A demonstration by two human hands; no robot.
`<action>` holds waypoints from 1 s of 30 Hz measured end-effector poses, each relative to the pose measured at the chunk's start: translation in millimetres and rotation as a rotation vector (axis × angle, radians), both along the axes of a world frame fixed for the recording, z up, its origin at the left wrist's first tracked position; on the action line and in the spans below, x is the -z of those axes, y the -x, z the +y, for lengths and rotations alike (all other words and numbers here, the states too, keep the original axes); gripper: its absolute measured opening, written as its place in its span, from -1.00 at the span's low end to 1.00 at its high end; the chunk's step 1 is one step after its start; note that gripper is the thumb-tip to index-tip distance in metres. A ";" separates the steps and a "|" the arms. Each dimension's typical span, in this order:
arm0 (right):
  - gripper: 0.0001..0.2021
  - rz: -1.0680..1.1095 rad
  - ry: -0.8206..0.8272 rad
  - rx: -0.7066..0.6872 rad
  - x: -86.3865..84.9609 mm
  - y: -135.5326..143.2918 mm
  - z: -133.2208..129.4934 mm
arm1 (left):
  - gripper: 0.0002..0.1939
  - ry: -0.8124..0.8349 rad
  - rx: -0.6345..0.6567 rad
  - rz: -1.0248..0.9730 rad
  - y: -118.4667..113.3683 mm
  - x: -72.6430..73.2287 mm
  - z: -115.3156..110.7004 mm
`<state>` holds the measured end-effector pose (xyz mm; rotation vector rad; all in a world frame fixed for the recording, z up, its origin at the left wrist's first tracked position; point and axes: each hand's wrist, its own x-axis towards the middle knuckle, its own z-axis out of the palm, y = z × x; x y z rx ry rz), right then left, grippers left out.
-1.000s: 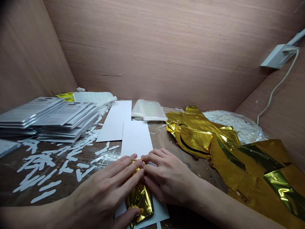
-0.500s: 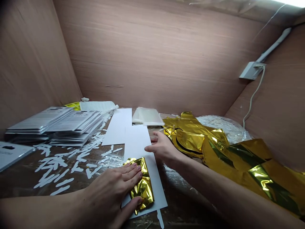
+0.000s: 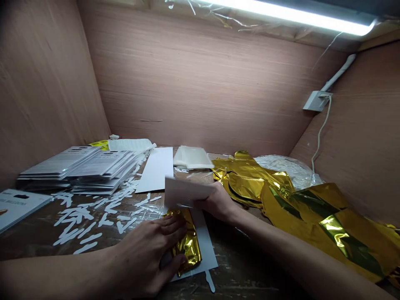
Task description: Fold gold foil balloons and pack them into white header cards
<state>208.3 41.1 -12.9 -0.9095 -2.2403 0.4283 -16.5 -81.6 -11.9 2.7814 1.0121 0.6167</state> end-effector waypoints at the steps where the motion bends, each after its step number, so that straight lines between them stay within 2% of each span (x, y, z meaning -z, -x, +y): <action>1: -0.89 -0.023 -0.032 -0.053 0.4 -2.8 -1.7 | -0.57 0.005 0.003 -0.011 0.3 -0.2 0.3; 4: -0.78 -0.179 -0.105 -0.221 -2.8 -12.5 -5.8 | -0.59 0.017 0.038 -0.039 1.1 -2.1 1.1; 7: -0.65 -0.322 -0.137 -0.325 -11.9 -18.5 -11.5 | -0.71 0.020 0.146 -0.044 1.2 -5.0 1.7; 9: -0.64 -0.384 -0.108 -0.328 -19.5 -18.2 -16.0 | -0.75 0.015 0.185 -0.037 1.0 -6.0 2.2; 11: -0.77 -0.432 -0.064 -0.272 -26.7 -14.2 -19.7 | -0.75 0.008 0.178 -0.024 1.1 -5.4 2.8; 12: -0.77 -0.449 -0.049 -0.243 -29.8 -11.2 -20.9 | -0.77 0.004 0.170 -0.016 1.3 -4.6 3.2; 15: -0.50 -0.473 -0.045 -0.227 -37.1 -0.7 -21.4 | -0.79 0.000 0.148 -0.004 3.0 -2.1 3.3; 19: -0.38 -0.566 0.004 -0.271 -43.9 11.9 -16.9 | -0.71 0.073 0.116 -0.029 7.8 -3.2 0.3; 23: -0.26 -0.731 0.068 -0.193 -51.0 23.2 -11.1 | -0.75 0.198 0.094 -0.164 22.6 -14.7 2.4; 26: -0.36 -0.849 0.116 -0.154 -57.5 30.2 -9.4 | -0.90 0.169 -0.005 -0.248 39.7 -31.0 18.0; 28: -0.43 -0.889 0.106 -0.158 -61.0 33.4 -9.9 | -0.88 0.081 -0.066 -0.260 46.9 -41.9 34.7; 30: -0.44 -0.871 0.074 -0.153 -62.5 35.3 -10.9 | -0.74 0.090 -0.105 -0.254 47.3 -49.4 52.2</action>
